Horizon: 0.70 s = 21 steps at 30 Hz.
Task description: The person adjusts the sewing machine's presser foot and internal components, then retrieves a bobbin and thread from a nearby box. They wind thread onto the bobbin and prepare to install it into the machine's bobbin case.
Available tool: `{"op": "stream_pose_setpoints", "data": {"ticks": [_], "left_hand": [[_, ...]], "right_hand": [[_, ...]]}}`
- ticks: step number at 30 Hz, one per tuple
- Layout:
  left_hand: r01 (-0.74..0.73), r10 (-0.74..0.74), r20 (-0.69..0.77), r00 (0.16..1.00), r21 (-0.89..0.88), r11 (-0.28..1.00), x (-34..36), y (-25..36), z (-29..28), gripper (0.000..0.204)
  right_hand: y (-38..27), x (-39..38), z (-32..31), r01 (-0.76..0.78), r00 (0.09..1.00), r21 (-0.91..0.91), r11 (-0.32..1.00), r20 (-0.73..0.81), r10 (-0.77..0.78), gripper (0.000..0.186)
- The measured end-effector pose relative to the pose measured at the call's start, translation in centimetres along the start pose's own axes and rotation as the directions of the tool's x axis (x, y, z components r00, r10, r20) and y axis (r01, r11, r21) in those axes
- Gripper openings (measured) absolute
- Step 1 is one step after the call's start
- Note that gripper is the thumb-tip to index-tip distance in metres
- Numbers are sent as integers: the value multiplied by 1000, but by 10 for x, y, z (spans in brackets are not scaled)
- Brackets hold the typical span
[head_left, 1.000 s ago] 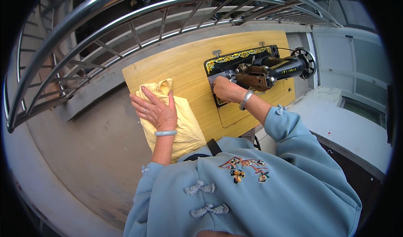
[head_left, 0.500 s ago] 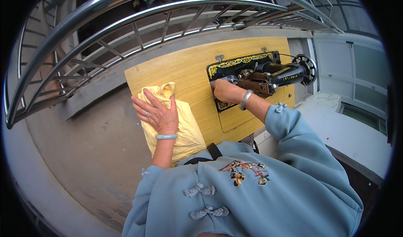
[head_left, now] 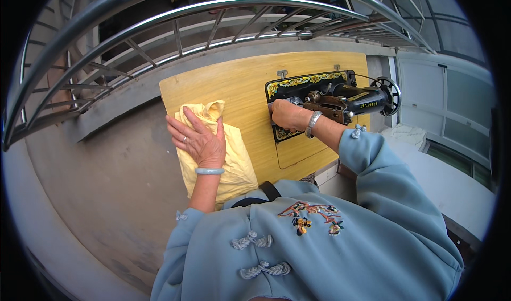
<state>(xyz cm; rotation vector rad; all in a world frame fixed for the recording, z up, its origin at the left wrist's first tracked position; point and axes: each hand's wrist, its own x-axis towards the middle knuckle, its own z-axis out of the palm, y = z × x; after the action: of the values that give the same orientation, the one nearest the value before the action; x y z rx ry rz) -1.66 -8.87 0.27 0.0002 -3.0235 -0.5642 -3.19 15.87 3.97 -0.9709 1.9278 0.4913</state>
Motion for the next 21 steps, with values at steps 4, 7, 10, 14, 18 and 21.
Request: {"op": "stream_pose_setpoints", "data": {"ticks": [4, 7, 10, 14, 18, 21], "left_hand": [[7, -7, -6, 1000, 2, 1000, -1, -1, 0, 101], [-3, 3, -5, 1000, 3, 1000, -1, 0, 0, 101], [-11, 11, -21, 1000, -2, 1000, 0, 0, 1, 101], [-3, 3, -34, 999, 6, 1000, 0, 0, 1, 100], [-4, 4, -25, 1000, 3, 1000, 0, 0, -1, 100], [-4, 4, -23, 1000, 9, 1000, 0, 1, -1, 99]], "right_hand": [[4, 6, 11, 54, 999, -35, 998, 8, -54, 13], [7, 38, 50, 85, 996, -57, 995, 0, -85, 13], [6, 31, 40, 94, 996, -121, 988, 6, -94, 11], [-2, -12, -12, 29, 998, -168, 985, -52, -38, 8], [-2, -8, 20, -116, 988, 195, 974, -76, 133, 10], [-5, -10, 34, -117, 965, 180, 977, -211, 154, 13]]}}
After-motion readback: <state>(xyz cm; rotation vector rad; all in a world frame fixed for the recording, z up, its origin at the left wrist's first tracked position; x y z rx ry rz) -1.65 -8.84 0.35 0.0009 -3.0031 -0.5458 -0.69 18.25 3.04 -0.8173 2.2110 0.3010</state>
